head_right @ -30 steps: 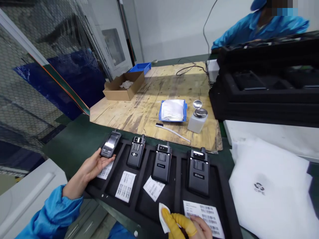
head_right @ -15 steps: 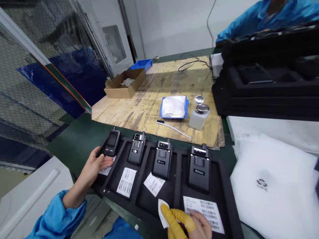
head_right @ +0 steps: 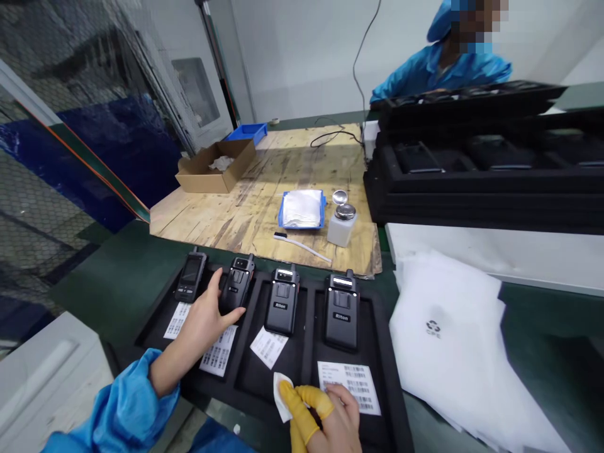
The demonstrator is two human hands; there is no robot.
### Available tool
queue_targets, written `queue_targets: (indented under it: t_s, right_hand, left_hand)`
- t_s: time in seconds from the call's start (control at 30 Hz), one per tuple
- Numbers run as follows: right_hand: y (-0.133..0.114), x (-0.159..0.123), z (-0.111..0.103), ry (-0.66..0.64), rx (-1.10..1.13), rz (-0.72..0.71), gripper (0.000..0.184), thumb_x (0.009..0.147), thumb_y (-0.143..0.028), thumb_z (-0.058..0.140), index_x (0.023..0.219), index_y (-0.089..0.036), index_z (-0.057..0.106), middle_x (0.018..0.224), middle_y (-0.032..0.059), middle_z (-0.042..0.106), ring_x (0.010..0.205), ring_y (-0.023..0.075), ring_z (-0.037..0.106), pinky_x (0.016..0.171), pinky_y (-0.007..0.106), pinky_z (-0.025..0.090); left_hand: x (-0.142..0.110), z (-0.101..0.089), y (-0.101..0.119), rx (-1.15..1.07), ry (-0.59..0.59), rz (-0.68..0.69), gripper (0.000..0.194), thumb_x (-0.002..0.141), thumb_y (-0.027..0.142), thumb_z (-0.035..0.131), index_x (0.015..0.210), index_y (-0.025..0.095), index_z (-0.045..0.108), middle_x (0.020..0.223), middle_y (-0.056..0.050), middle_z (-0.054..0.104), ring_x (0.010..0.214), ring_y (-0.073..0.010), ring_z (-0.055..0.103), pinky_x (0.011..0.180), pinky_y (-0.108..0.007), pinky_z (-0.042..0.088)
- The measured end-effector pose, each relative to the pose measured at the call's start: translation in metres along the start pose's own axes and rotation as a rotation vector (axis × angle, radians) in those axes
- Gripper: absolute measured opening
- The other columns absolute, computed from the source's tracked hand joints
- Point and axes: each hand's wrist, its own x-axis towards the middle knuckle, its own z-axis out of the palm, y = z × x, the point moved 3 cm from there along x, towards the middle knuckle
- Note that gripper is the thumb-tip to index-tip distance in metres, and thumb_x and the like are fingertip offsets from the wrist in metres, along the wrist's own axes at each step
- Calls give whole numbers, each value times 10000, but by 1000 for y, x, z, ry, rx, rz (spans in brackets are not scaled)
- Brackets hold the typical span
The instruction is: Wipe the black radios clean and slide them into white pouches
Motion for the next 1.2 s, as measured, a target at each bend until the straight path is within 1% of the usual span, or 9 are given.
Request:
queue_targets:
  t_s: [0.17, 0.33, 0.43, 0.57, 0.8, 0.87, 0.97, 1.1, 1.2]
  right_hand:
    - [-4, 9, -3, 23, 57, 51, 403, 757, -34, 515, 1107, -194, 637, 852, 39, 606, 740, 142, 591, 809, 372, 447]
    - [-2, 21, -17, 85, 121, 153, 398, 774, -52, 473, 1104, -203, 635, 819, 26, 573, 749, 141, 572, 766, 338, 453]
    - [5, 17, -29, 41, 97, 176, 389, 777, -52, 494, 1114, -199, 620, 876, 44, 565, 823, 159, 565, 768, 328, 464]
    - [16, 7, -45, 4, 45, 189, 438, 785, -54, 497, 1186, -214, 572, 916, 55, 558, 867, 179, 553, 765, 336, 465]
    - [44, -2, -74, 101, -170, 329, 286, 839, -149, 518, 1076, -244, 647, 857, 32, 608, 793, 172, 576, 741, 336, 452]
    - [54, -6, -80, 103, -190, 418, 281, 852, -178, 520, 1088, -252, 654, 886, 33, 634, 790, 166, 598, 710, 313, 468]
    - [65, -8, -81, 130, -140, 534, 289, 856, -186, 524, 1102, -254, 660, 923, 36, 655, 798, 157, 623, 683, 280, 498]
    - [66, -5, -63, 150, -67, 548, 291, 856, -187, 511, 1087, -251, 677, 901, 44, 657, 796, 163, 625, 695, 291, 529]
    - [63, -6, -52, 143, -46, 530, 305, 853, -181, 509, 1094, -257, 679, 904, 51, 648, 796, 164, 616, 700, 299, 537]
  left_hand:
    - [3, -10, 0, -285, 15, -176, 798, 580, 242, 778, 1288, 164, 419, 798, -35, 603, 890, -305, 622, 857, -446, 461]
    - [7, 3, 4, -765, -205, -418, 241, 848, 260, 449, 1011, 106, 537, 790, -118, 669, 737, -216, 671, 643, -309, 545]
    - [9, 10, 7, -976, -238, -518, 297, 925, 259, 320, 941, 83, 559, 858, -168, 679, 779, -202, 681, 655, -276, 564]
    - [9, 12, 4, -1120, -167, -582, 320, 966, 245, 294, 1047, 48, 532, 984, -209, 660, 885, -215, 682, 737, -277, 578]
    - [-16, -6, -6, -1027, -106, -660, 404, 935, 100, 311, 1328, 6, 291, 1112, -316, 575, 904, -288, 687, 716, -363, 594]
    - [-25, -11, -6, -877, -100, -553, 509, 886, 63, 405, 1374, 93, 263, 1097, -257, 604, 913, -280, 686, 782, -391, 575]
    - [-34, -4, 7, -565, -83, -180, 590, 824, 209, 584, 1356, 204, 330, 1161, -162, 578, 965, -266, 660, 902, -443, 514]
    - [-37, 40, 47, 183, -61, 400, 689, 777, 379, 648, 1368, 160, 368, 1242, -200, 470, 1109, -371, 541, 917, -558, 447]
    - [-32, 74, 68, 654, -81, 524, 789, 766, 446, 674, 1409, 132, 340, 1205, -242, 472, 1025, -413, 564, 825, -563, 464]
